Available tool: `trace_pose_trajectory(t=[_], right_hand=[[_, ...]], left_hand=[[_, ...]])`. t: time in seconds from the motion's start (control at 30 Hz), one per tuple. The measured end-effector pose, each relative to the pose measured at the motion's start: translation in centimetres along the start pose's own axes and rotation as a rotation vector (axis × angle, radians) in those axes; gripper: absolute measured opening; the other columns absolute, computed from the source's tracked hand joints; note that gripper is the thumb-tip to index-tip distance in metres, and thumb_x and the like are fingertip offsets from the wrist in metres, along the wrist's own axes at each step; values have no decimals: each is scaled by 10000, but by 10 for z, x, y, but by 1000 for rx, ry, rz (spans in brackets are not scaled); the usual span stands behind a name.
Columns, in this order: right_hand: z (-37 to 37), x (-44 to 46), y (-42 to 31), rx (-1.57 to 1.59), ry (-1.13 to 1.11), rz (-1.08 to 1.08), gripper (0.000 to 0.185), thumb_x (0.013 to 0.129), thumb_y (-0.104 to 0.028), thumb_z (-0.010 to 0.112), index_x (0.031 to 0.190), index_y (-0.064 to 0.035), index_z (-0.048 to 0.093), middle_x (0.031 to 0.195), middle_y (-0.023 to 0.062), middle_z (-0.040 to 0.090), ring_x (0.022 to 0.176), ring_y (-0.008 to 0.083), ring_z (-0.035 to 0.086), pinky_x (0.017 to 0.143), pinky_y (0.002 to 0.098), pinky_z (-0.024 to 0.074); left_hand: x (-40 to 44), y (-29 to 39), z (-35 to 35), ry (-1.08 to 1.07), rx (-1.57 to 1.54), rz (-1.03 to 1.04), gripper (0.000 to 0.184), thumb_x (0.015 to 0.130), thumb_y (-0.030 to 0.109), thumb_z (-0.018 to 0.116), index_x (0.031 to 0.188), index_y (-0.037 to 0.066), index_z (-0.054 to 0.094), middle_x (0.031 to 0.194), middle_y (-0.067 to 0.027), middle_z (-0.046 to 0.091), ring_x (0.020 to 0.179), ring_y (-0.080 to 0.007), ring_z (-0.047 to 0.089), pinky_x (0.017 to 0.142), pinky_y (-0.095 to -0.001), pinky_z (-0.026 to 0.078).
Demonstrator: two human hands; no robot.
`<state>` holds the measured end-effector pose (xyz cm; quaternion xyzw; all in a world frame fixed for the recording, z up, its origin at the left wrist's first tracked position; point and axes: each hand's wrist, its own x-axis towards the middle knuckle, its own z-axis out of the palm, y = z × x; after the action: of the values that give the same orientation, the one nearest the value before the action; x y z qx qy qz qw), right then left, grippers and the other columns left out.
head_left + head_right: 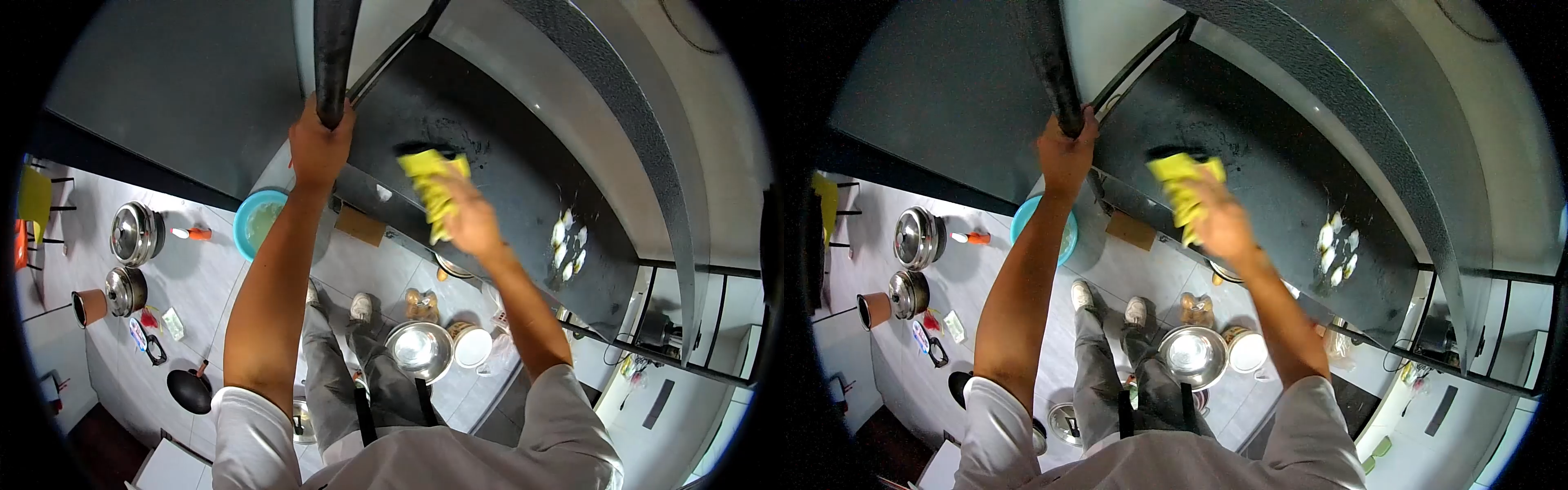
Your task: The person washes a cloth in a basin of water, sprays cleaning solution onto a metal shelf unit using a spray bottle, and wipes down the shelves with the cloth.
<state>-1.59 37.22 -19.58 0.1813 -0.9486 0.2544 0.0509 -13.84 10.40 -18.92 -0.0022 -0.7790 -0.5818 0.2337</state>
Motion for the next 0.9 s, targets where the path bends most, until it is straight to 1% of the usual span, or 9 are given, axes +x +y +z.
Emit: trace_pose_trajectory(t=[0.07, 0.13, 0.23, 0.33, 0.43, 0.6, 0.73, 0.87, 0.9], right_hand=[[-29, -6, 39, -167, 62, 293, 610, 894, -98, 617, 1476, -207, 470, 1420, 248, 560, 1211, 414, 619, 982, 483, 541], [-46, -5, 113, -358, 20, 660, 600, 976, -239, 567, 1511, -60, 362, 1124, 332, 669, 1036, 457, 676, 944, 520, 533], [-33, 12, 209, -680, 112, 495, 509, 1015, -348, 458, 1368, 5, 556, 1262, 266, 653, 1141, 475, 634, 988, 524, 511], [-9, 77, 132, -571, -159, 826, 478, 1015, -319, 431, 1347, -19, 599, 1428, 240, 558, 1260, 417, 578, 1103, 539, 415], [65, 111, 40, -411, 301, 258, 526, 965, -299, 559, 1453, -106, 523, 1552, 190, 453, 1432, 406, 416, 1219, 493, 296], [57, 88, -53, -35, 52, -117, 552, 781, -126, 694, 1324, -100, 604, 1559, 180, 447, 1442, 390, 413, 1170, 435, 401], [9, 45, -6, -62, 69, -61, 595, 792, -86, 664, 1376, -89, 550, 1504, 207, 500, 1307, 386, 563, 1063, 442, 495], [-30, 24, 125, -321, 173, 570, 517, 929, -172, 598, 1425, -53, 520, 1448, 282, 510, 1272, 445, 555, 1068, 456, 476], [-39, 19, 185, -470, 205, 480, 477, 961, -217, 574, 1403, -39, 549, 1454, 276, 511, 1312, 439, 522, 1099, 476, 439]], left_hand=[[-3, -2, 0, 2, -10, -2, 220, 909, 216, 718, 957, 16, 639, 708, -181, 648, 677, -369, 683, 640, -397, 514], [-3, -8, 2, 4, -38, 13, 213, 913, 208, 712, 959, 17, 629, 690, -174, 626, 640, -344, 659, 634, -393, 508], [-6, -4, 7, 28, -138, -27, 209, 917, 202, 706, 947, 18, 612, 668, -153, 592, 607, -290, 625, 623, -374, 497], [-8, 1, 8, 48, -128, -36, 207, 920, 196, 703, 937, 17, 600, 683, -146, 593, 618, -242, 616, 619, -360, 490], [-8, 3, 11, 92, -181, -41, 214, 921, 199, 707, 929, 17, 594, 697, -141, 597, 629, -224, 607, 620, -353, 488], [-4, -4, 11, 93, -149, 38, 218, 917, 192, 713, 937, 16, 586, 675, -140, 589, 601, -217, 582, 609, -351, 485], [-8, 4, 7, 6, -207, -171, 212, 913, 175, 709, 937, 15, 571, 670, -136, 578, 607, -205, 569, 610, -346, 478], [-9, 0, 10, 53, -193, -101, 201, 874, 113, 705, 970, 26, 551, 680, -132, 554, 625, -182, 555, 616, -344, 469], [-10, 0, 11, 40, -210, -110, 207, 868, 107, 705, 984, 29, 553, 688, -137, 560, 627, -198, 563, 621, -349, 473]])
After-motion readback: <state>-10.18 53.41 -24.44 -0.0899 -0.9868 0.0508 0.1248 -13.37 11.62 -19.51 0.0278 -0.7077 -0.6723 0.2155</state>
